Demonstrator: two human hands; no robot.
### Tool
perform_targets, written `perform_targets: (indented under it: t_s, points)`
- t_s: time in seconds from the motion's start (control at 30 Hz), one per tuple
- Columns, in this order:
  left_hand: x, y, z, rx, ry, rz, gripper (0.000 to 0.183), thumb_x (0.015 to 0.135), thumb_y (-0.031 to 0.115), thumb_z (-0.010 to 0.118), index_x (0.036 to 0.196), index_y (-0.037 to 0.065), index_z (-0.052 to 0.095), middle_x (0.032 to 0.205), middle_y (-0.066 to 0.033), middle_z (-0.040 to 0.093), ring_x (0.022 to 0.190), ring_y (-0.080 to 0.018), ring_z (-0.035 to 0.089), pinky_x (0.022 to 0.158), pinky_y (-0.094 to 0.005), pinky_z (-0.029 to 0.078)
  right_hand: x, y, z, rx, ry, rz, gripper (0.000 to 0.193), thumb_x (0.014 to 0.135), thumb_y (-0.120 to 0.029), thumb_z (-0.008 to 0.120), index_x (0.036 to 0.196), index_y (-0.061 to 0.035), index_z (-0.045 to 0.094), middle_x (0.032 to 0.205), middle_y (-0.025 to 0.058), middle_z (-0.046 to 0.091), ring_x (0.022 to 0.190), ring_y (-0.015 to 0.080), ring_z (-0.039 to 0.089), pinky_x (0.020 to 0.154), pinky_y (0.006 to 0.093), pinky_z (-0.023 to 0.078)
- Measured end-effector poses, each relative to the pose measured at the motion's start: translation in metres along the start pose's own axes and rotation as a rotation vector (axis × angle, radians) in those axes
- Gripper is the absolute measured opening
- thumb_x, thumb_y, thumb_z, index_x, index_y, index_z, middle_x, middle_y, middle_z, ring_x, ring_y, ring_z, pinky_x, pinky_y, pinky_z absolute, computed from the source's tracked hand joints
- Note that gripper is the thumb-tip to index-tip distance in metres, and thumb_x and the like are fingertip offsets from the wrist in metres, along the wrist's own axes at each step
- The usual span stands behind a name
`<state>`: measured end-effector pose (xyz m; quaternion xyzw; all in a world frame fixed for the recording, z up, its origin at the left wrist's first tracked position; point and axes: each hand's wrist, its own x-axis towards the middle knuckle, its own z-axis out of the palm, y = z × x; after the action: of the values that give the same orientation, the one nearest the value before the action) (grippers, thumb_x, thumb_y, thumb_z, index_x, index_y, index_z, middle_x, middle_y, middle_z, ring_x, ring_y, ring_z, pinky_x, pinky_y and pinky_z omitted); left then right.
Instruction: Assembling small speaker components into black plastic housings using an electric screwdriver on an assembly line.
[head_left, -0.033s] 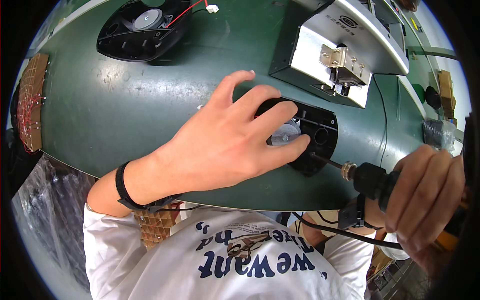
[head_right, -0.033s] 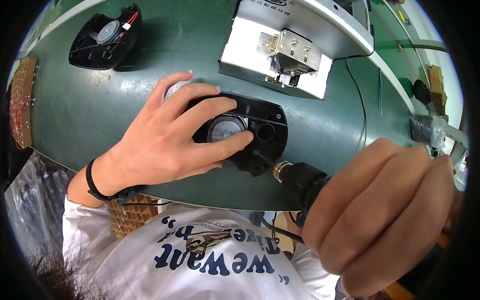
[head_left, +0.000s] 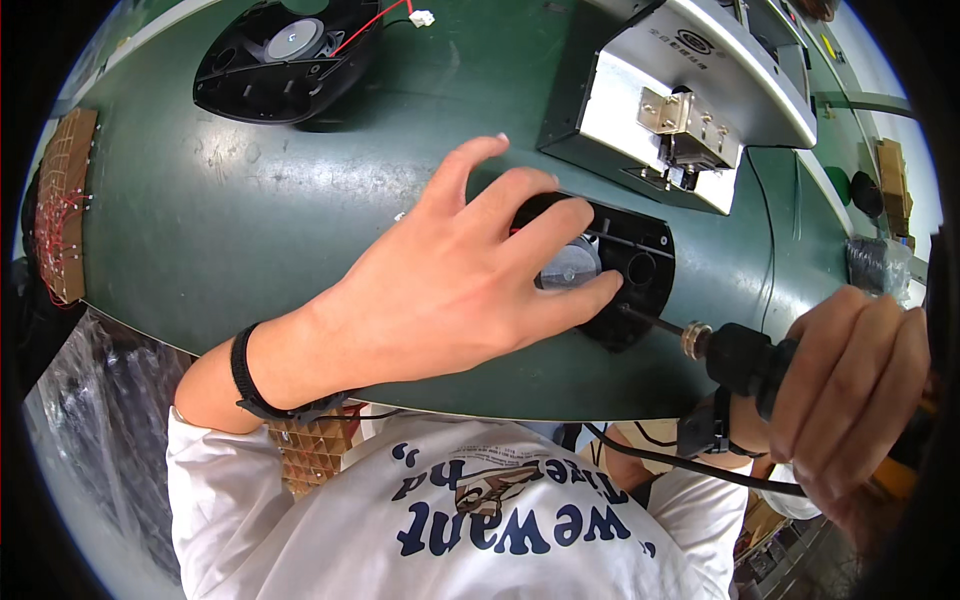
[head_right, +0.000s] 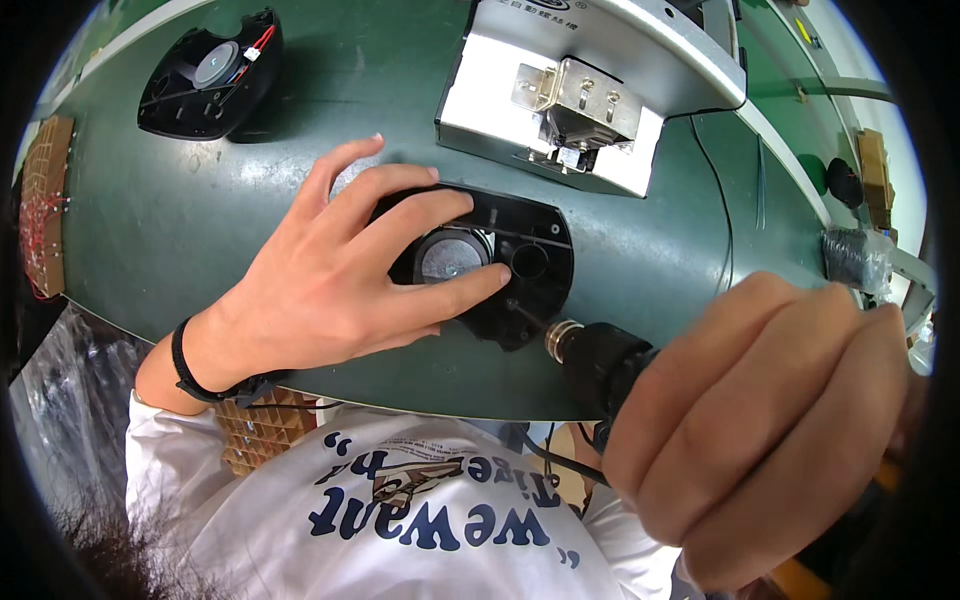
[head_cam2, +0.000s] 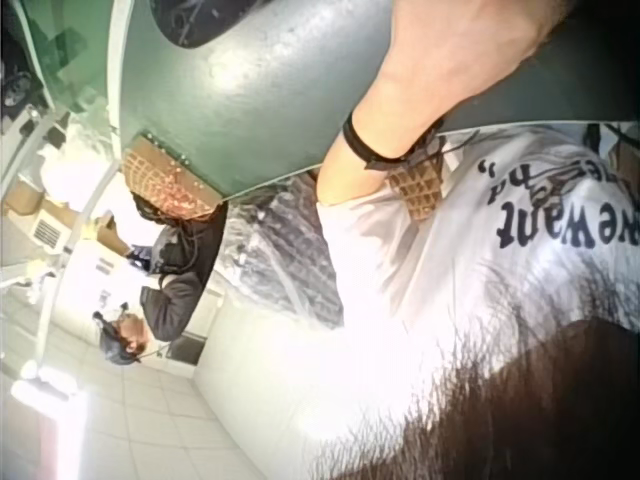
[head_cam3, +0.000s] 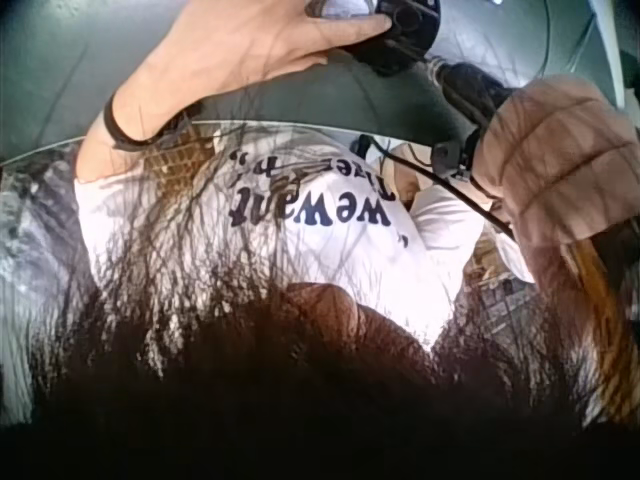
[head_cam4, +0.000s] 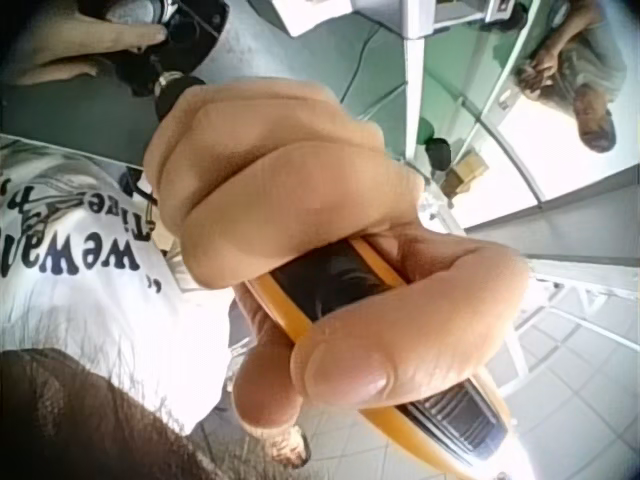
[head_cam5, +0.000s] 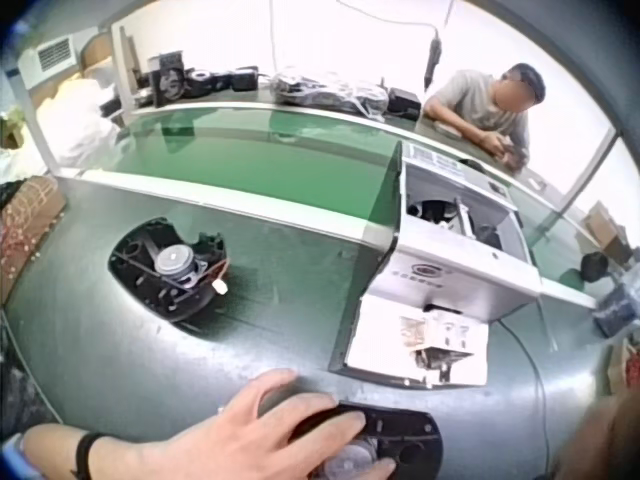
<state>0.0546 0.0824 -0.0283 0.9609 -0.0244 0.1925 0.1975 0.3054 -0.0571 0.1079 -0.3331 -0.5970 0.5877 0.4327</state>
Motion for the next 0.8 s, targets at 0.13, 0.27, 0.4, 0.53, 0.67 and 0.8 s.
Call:
perform_targets:
  t_s: [0.13,0.27,0.4,0.53,0.67,0.8]
  points:
    - [0.005,-0.002,0.001,0.05,-0.055,-0.003,0.064,0.061,0.026,0.09,0.123,0.029,0.077,0.13,-0.0091,0.063,0.115,-0.0284,0.063,0.106,-0.0535,0.047,-0.005,-0.003,0.004,0.012,-0.029,0.01,0.021,0.085,0.0,0.082,0.08,-0.0006,0.062,0.072,0.0092,0.071,0.057,0.026,0.069,0.061,0.0438,0.066]
    - [0.004,0.002,-0.003,0.029,-0.104,-0.024,0.062,0.061,0.027,0.089,0.122,0.029,0.077,0.13,-0.0101,0.063,0.114,-0.028,0.063,0.1,-0.0475,0.049,-0.002,0.005,0.013,0.072,0.088,0.039,0.022,0.081,0.001,0.083,0.077,-0.0032,0.062,0.069,0.0089,0.07,0.053,0.0262,0.068,0.058,0.0437,0.065]
    - [0.005,0.002,-0.004,0.035,-0.108,-0.005,0.061,0.061,0.027,0.089,0.121,0.028,0.078,0.131,-0.0103,0.063,0.114,-0.0278,0.063,0.096,-0.0444,0.049,-0.008,0.004,0.011,0.103,0.08,0.004,0.024,0.079,0.002,0.084,0.075,-0.0052,0.061,0.069,0.0074,0.07,0.054,0.0268,0.068,0.058,0.0426,0.065]
    - [0.005,-0.002,-0.003,0.022,-0.093,-0.001,0.065,0.062,0.028,0.09,0.125,0.027,0.075,0.134,-0.0106,0.063,0.116,-0.0288,0.063,0.096,-0.0451,0.05,-0.004,-0.005,0.002,-0.024,0.017,-0.042,0.023,0.08,0.0,0.086,0.08,-0.005,0.063,0.074,0.0055,0.073,0.058,0.0238,0.07,0.059,0.0385,0.065]
    - [0.001,-0.007,-0.003,-0.038,-0.074,-0.016,0.069,0.063,0.031,0.091,0.129,0.02,0.071,0.14,-0.0122,0.061,0.121,-0.0323,0.062,0.099,-0.0483,0.049,-0.01,-0.007,-0.004,-0.099,-0.015,-0.101,0.023,0.081,-0.002,0.089,0.091,-0.0046,0.068,0.084,0.002,0.076,0.066,0.0189,0.073,0.061,0.0321,0.065]
    - [0.004,-0.009,-0.014,-0.087,-0.043,0.021,0.066,0.068,0.036,0.091,0.127,0.014,0.071,0.143,-0.0135,0.061,0.124,-0.0346,0.061,0.103,-0.05,0.048,-0.013,-0.006,0.015,-0.184,0.148,-0.257,0.018,0.086,-0.003,0.088,0.094,-0.007,0.072,0.082,0.0026,0.073,0.068,0.0159,0.071,0.062,0.0268,0.065]
